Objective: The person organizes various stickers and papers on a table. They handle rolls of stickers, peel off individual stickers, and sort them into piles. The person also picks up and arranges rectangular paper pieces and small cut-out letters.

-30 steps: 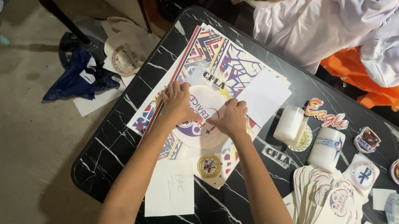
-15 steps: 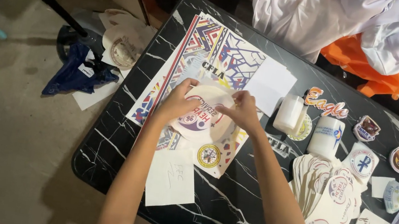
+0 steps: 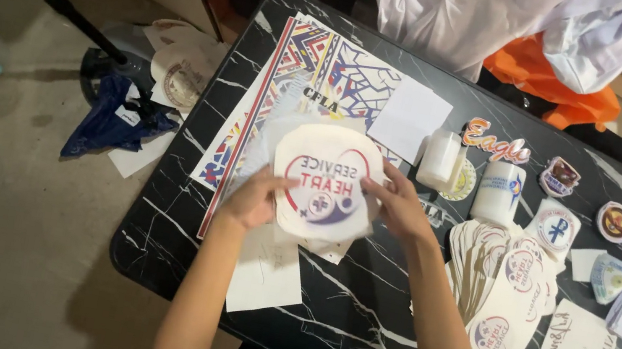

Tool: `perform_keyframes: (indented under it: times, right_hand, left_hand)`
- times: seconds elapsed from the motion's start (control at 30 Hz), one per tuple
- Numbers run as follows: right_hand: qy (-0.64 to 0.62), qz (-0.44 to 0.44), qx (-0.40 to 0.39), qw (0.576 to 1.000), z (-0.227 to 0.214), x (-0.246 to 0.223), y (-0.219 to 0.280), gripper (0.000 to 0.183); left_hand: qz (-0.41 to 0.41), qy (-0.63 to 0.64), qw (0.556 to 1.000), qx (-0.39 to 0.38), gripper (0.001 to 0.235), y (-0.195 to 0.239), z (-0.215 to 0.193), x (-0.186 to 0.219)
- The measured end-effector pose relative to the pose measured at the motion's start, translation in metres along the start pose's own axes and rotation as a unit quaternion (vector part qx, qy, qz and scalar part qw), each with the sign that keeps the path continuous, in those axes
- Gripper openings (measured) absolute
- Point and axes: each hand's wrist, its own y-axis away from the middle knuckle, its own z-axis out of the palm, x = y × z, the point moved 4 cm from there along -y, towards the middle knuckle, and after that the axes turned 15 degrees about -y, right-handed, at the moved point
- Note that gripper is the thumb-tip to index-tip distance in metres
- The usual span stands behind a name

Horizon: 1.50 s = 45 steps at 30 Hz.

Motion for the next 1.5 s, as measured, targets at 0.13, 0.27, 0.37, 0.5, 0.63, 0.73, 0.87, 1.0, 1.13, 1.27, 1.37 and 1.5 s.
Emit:
perform_keyframes:
  times: [0.13, 0.27, 0.37, 0.5, 0.63, 0.73, 0.87, 1.0, 1.13, 1.27, 1.37, 1.5]
  right_hand:
    - [0.106, -0.012, 0.052, 0.993, -0.026, 0.005, 0.047, 0.036]
    - [-0.073, -0.117, 0.018, 0.990, -0.038, 0.022, 0.086, 0.022]
    - [-0.070, -0.159, 0.109, 0.979, -0.050, 0.036, 0.102, 0.024]
    - [-0.104, -0.116, 0.176, 0.972, -0.048, 0.026, 0.123, 0.031]
    - [-0.076, -0.232, 0.159, 0.957, -0.088, 0.025, 0.136, 0.028]
    - [-0.077, -0.224, 0.157, 0.959, -0.084, 0.011, 0.149, 0.029]
    - [-0.131, -0.253, 0.178, 0.942, -0.088, -0.005, 0.160, 0.029]
    - [-0.223, -0.192, 0.144, 0.945, -0.071, -0.028, 0.181, 0.035]
    - [-0.366, -0.201, 0.152, 0.896, -0.079, -0.027, 0.196, 0.036]
    - [-0.173, -0.163, 0.123, 0.963, -0.070, -0.016, 0.180, 0.043]
    - [0.123, -0.102, 0.280, 0.947, -0.063, -0.010, 0.180, 0.041]
    - [0.001, -0.155, 0.144, 0.977, -0.069, 0.010, 0.175, 0.036]
  left_hand:
    - [-0.062, -0.051, 0.997, 0.000, 0.061, 0.041, 0.052, -0.004]
    - [-0.076, 0.010, 0.997, -0.027, 0.059, 0.057, 0.063, -0.050]
    - [-0.102, 0.072, 0.989, -0.085, 0.059, 0.069, 0.070, -0.082]
    - [-0.076, 0.060, 0.991, -0.095, 0.063, 0.078, 0.083, -0.092]
    - [-0.055, 0.026, 0.995, -0.073, 0.060, 0.084, 0.083, -0.089]
    - [-0.069, 0.029, 0.994, -0.081, 0.063, 0.092, 0.100, -0.070]
    - [-0.061, 0.036, 0.994, -0.080, 0.065, 0.093, 0.110, -0.060]
    - [-0.068, 0.038, 0.992, -0.097, 0.063, 0.095, 0.113, -0.055]
    - [-0.069, 0.018, 0.994, -0.081, 0.060, 0.089, 0.099, -0.063]
    - [-0.093, 0.022, 0.987, -0.129, 0.058, 0.084, 0.100, -0.066]
    - [-0.098, 0.008, 0.985, -0.144, 0.059, 0.081, 0.107, -0.066]
    - [-0.092, -0.016, 0.982, -0.167, 0.063, 0.078, 0.112, -0.065]
